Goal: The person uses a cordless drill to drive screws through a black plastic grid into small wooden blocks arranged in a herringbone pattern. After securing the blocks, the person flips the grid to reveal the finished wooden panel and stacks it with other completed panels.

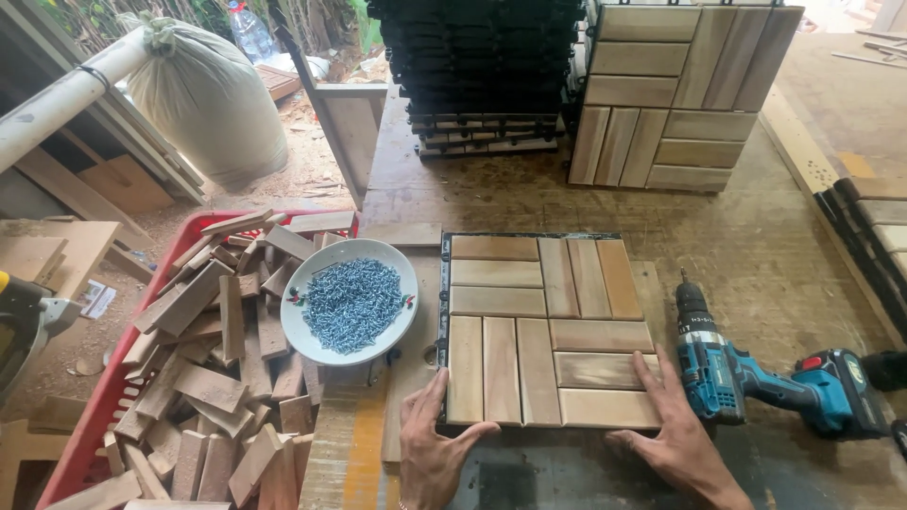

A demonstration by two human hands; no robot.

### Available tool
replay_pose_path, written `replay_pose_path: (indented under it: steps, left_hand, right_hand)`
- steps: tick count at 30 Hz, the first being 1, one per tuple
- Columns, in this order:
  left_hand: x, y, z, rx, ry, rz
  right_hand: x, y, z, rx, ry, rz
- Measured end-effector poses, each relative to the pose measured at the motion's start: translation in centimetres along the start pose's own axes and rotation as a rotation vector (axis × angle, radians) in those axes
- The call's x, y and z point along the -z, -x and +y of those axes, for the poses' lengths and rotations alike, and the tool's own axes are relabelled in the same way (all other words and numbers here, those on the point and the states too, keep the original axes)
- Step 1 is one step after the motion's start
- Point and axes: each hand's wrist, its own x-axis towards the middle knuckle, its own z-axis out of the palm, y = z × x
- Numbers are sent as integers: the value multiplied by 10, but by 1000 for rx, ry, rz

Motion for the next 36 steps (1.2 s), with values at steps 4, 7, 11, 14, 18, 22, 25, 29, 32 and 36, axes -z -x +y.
replay_pose_path:
  steps: [4, 7, 11, 14, 18, 22, 25, 29, 32, 36]
  left_hand:
    - [29, -10, 39, 87, 172, -18]
    - [46, -26, 64, 559, 662, -174]
    - [44, -41, 82, 954, 1032, -249]
    - [50, -45, 86, 941, 974, -324]
    - [56, -44, 65, 786, 825, -416]
    - [38, -49, 38, 707, 885, -411]
    - [32, -65, 48, 559, 702, -509]
    - [-4, -92, 54, 510, 1054, -577]
    - [-32, -113, 69, 375, 1083, -662]
    - [-58, -130, 131, 216, 993, -721]
  right_hand:
    - [5, 3, -7, -22, -36, 4]
    - [12, 6, -19, -53, -96, 20]
    - [29, 16, -67, -260, -454, 59]
    - [17, 19, -54, -251, -934, 224]
    - [7, 20, -43, -190, -1300, 408]
    - [35, 29, -87, -437, -1357, 421]
    - [37, 26, -40, -352, -1378, 433]
    - [40, 16, 33, -57, -1393, 421]
    - [60, 19, 55, 120, -1299, 416]
    - [93, 34, 73, 265, -1224, 511]
